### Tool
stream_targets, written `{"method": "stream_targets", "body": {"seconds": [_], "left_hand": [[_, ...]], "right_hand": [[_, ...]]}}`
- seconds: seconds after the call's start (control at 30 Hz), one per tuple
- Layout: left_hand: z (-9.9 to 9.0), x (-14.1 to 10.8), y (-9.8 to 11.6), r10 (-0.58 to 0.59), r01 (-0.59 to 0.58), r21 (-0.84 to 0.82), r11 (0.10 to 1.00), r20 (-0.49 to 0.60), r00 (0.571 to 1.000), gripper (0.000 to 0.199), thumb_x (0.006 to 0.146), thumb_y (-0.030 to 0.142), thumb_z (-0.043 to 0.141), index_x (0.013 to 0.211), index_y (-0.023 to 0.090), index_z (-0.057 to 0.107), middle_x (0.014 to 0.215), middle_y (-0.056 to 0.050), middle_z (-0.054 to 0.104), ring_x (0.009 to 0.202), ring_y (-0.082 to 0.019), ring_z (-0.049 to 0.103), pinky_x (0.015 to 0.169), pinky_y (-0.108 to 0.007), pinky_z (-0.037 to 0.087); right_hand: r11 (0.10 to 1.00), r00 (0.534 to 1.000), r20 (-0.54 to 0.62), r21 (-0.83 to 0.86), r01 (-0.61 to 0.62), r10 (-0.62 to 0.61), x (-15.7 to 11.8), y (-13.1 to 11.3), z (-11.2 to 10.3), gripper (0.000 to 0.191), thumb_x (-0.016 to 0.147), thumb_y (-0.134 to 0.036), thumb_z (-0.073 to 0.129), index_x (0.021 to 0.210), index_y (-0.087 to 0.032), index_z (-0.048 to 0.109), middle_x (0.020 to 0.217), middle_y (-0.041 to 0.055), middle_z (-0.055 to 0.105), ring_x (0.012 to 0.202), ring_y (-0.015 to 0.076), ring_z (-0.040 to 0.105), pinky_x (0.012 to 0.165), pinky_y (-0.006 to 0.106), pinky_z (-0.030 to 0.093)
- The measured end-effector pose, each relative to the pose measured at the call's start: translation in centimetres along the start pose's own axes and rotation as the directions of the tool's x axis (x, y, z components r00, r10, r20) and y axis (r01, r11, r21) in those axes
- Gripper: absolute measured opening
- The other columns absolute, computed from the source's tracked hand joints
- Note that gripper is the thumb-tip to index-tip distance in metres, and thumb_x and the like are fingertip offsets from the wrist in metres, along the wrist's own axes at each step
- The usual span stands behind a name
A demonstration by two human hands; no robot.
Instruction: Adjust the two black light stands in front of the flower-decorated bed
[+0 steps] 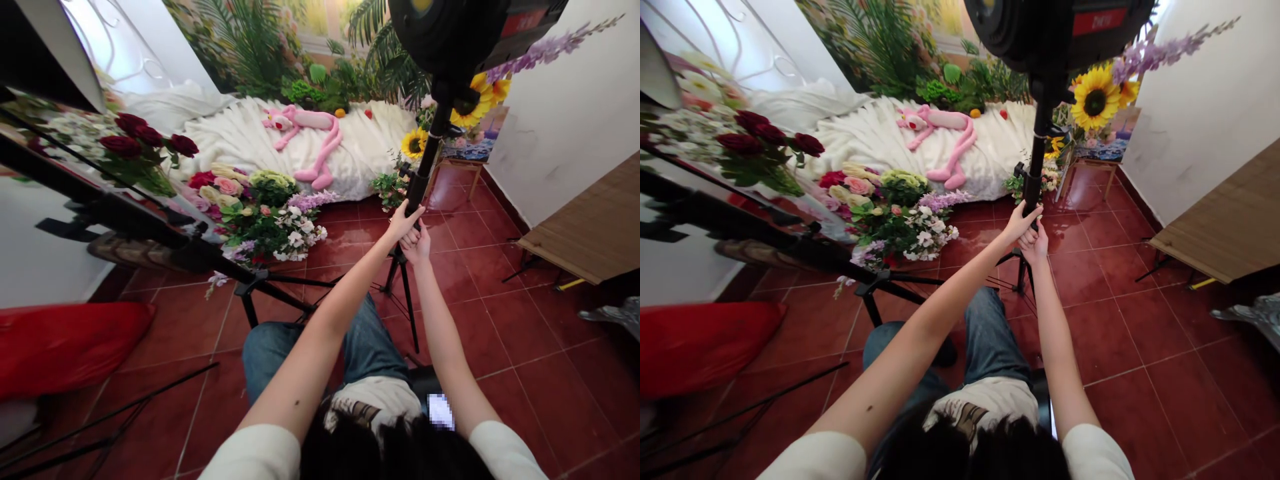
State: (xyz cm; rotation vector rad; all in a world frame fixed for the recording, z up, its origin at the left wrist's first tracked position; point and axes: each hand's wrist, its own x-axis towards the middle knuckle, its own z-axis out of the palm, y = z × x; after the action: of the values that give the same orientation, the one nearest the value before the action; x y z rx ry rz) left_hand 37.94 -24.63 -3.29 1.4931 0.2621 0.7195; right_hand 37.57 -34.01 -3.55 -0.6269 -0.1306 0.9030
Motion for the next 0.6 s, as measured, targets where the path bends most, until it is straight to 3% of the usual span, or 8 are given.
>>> {"method": "stream_targets", "body": {"seconds": [0.07, 0.13, 0.23, 0.4, 0.5, 0.6], "left_hand": [[-1.6, -2.1, -1.1, -0.031, 0.032, -0.034, 0.999, 0.027, 0.999, 0.045, 0.081, 0.047, 0.071, 0.113, 0.017, 0.062, 0.108, -0.007, 0.071, 0.099, -0.016, 0.067, 0.092, -0.029, 0.052], [-4.3, -4.8, -2.2, -0.138, 0.141, -0.031, 0.990, 0.075, 0.988, 0.050, 0.078, 0.049, 0.071, 0.115, 0.016, 0.062, 0.116, -0.011, 0.071, 0.106, -0.017, 0.067, 0.094, -0.030, 0.053], [-9.9, -9.5, -3.3, -0.346, 0.333, 0.100, 0.938, 0.189, 0.919, 0.055, 0.076, 0.058, 0.069, 0.111, 0.015, 0.067, 0.113, -0.012, 0.073, 0.099, -0.020, 0.069, 0.086, -0.033, 0.056], [-20.7, -15.7, -2.6, -0.339, 0.359, 0.171, 0.918, -0.136, 0.931, 0.060, 0.068, 0.067, 0.069, 0.099, 0.016, 0.070, 0.109, -0.011, 0.074, 0.093, -0.020, 0.069, 0.082, -0.034, 0.058], [-26.8, -17.9, -1.0, -0.259, 0.350, 0.192, 0.917, -0.381, 0.888, 0.062, 0.066, 0.069, 0.068, 0.097, 0.016, 0.069, 0.106, -0.012, 0.074, 0.090, -0.021, 0.069, 0.080, -0.035, 0.057], [-31.9, -19.4, 1.4, -0.136, 0.345, 0.274, 0.898, -0.573, 0.808, 0.053, 0.071, 0.064, 0.065, 0.096, 0.017, 0.067, 0.104, -0.010, 0.073, 0.091, -0.020, 0.067, 0.084, -0.037, 0.056]], "right_hand": [[0.999, 0.999, 0.010, -0.014, -0.033, 0.033, 0.0, -0.2, -0.2, 0.060, 0.105, -0.051, 0.034, 0.055, -0.023, 0.015, 0.040, -0.0078, 0.015, 0.034, 0.0079, 0.012, 0.033, 0.022, 0.018], [0.998, 0.997, 0.041, -0.016, -0.062, 0.063, 0.0, -0.4, -0.3, 0.059, 0.106, -0.049, 0.033, 0.056, -0.023, 0.015, 0.041, -0.0074, 0.017, 0.035, 0.0076, 0.015, 0.033, 0.020, 0.020], [0.998, 0.993, 0.095, 0.002, -0.068, 0.067, -0.1, -0.5, -0.6, 0.057, 0.107, -0.045, 0.032, 0.057, -0.022, 0.014, 0.041, -0.0070, 0.017, 0.035, 0.0076, 0.018, 0.034, 0.019, 0.023], [1.000, 0.987, 0.159, -0.015, -0.022, 0.024, 0.0, -0.4, -1.0, 0.062, 0.102, -0.048, 0.048, 0.059, -0.022, 0.013, 0.042, -0.0078, 0.014, 0.035, 0.0074, 0.021, 0.035, 0.019, 0.026], [0.999, 0.986, 0.165, -0.044, -0.008, 0.016, 0.0, -0.4, -1.1, 0.063, 0.100, -0.048, 0.050, 0.059, -0.022, 0.011, 0.042, -0.0079, 0.014, 0.035, 0.0072, 0.023, 0.034, 0.019, 0.027], [0.999, 0.984, 0.180, -0.050, 0.003, 0.006, 0.0, -0.5, -1.4, 0.064, 0.098, -0.047, 0.053, 0.060, -0.022, 0.009, 0.042, -0.0081, 0.014, 0.036, 0.0070, 0.025, 0.035, 0.019, 0.031]]}}
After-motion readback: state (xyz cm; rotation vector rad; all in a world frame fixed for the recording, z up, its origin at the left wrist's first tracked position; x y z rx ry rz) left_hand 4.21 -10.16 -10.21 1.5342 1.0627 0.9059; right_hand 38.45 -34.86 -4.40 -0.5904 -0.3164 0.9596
